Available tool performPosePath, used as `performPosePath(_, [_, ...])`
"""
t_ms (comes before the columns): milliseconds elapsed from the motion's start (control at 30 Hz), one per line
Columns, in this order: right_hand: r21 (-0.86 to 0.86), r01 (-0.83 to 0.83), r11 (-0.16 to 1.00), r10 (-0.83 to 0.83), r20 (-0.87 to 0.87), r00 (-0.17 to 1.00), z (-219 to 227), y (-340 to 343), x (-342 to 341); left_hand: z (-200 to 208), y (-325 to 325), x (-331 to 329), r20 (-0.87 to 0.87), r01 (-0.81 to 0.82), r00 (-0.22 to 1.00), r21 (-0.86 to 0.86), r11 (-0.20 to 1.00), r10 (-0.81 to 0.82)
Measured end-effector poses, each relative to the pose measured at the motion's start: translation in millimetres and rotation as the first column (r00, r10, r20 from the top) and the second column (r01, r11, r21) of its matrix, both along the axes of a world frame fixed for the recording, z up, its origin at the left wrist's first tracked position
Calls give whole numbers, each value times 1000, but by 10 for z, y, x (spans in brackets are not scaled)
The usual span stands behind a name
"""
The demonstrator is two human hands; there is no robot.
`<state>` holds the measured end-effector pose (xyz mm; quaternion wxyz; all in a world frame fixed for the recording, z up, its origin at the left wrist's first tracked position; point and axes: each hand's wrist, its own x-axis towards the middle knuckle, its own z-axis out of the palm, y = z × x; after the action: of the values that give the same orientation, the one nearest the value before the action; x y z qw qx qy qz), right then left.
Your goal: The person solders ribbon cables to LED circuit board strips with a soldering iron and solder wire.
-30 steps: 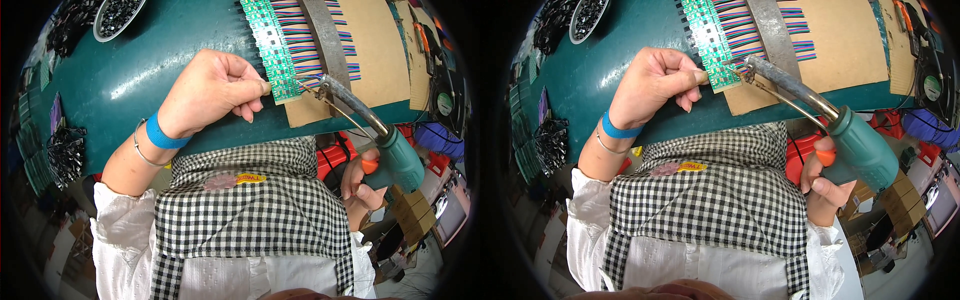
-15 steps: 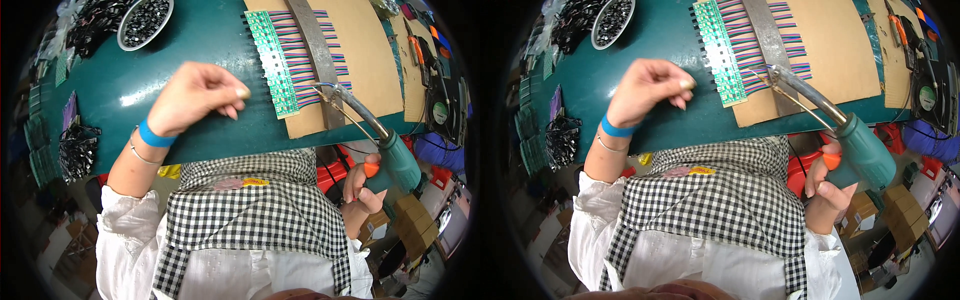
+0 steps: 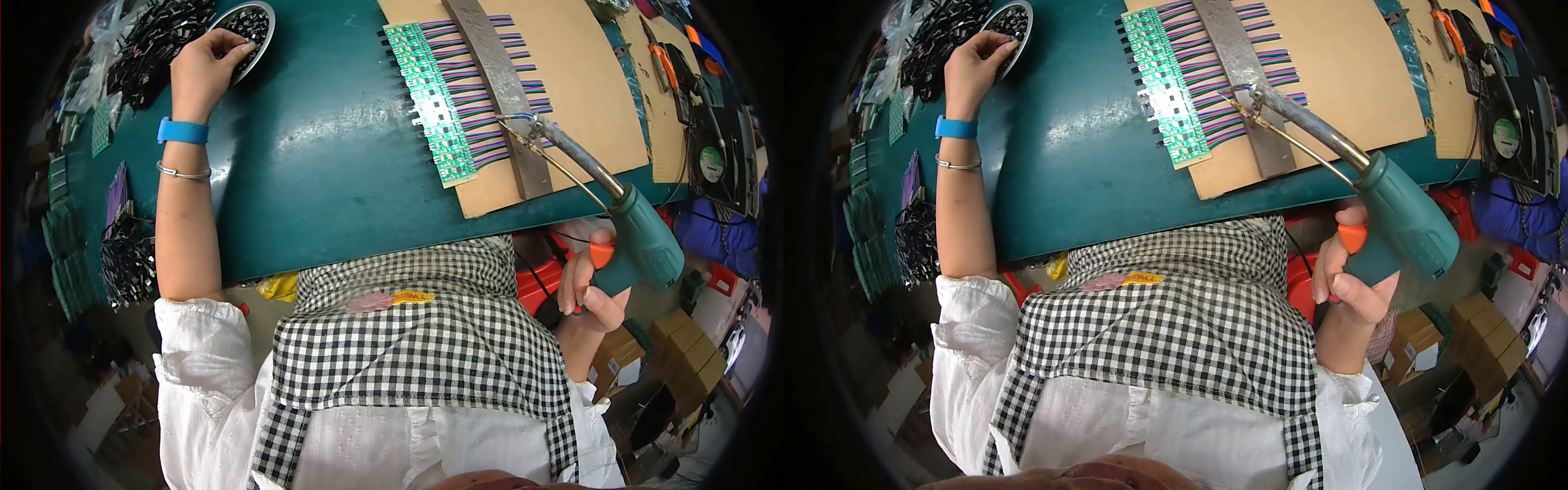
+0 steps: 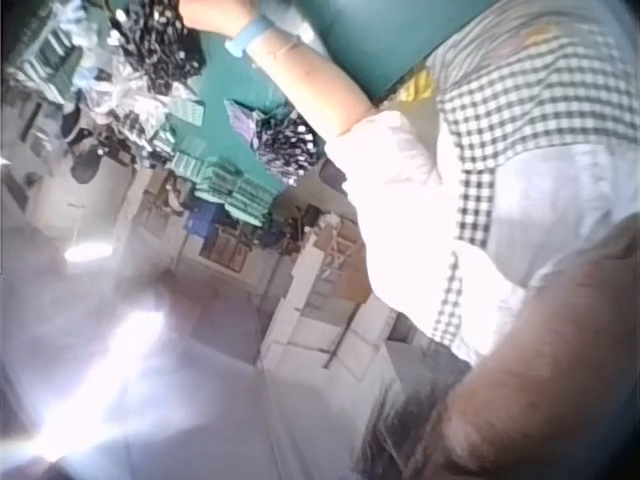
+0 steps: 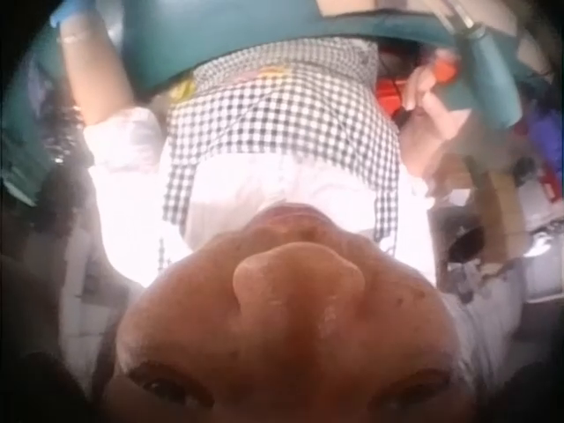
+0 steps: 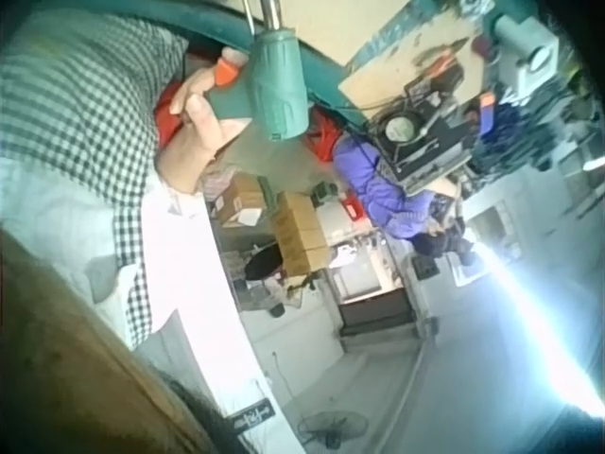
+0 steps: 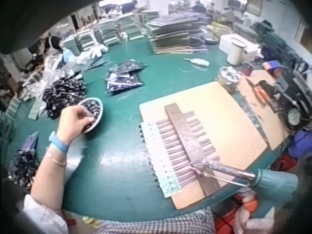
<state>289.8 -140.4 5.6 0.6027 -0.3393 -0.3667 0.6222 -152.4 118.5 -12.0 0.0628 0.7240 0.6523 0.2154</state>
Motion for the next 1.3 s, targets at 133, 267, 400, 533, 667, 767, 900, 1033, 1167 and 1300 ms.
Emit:
performPosePath(133, [5,12,1000,-12,-15,1000,2,19,-17,25,-57,58,60,-89,994,1,996,89])
performPosePath(267, [9,18,1000,-18,-10,1000,-3,48,-41,-3,-81,13,72,-130,989,60,990,125])
performPosePath(400, [7,-1,1000,1,-23,1000,-12,68,-44,-34,-108,-64,186,-78,982,278,957,26])
performPosePath(533, [14,-4,1000,5,-58,998,-53,82,-51,167,-336,396,619,12,761,286,958,-194])
performPosePath(667, [-31,45,999,-44,33,998,23,115,-170,497,-1003,1045,522,177,812,203,963,-260])
performPosePath(767, [-61,80,995,-64,238,969,104,176,-392,675,-1408,1395,346,637,668,192,747,-659])
performPosePath(900, [-114,-30,993,66,327,943,160,213,-633,478,-1657,1662,372,781,411,328,532,-832])
performPosePath(1033, [87,-197,976,119,544,831,111,269,-645,368,-1733,1754,410,787,358,351,508,-839])
performPosePath(1167, [124,-195,973,99,538,837,85,281,-626,321,-1766,1761,463,778,364,325,537,-808])
performPosePath(1300, [86,-217,972,141,521,842,105,261,-639,327,-1782,1777,539,767,386,263,585,-748])
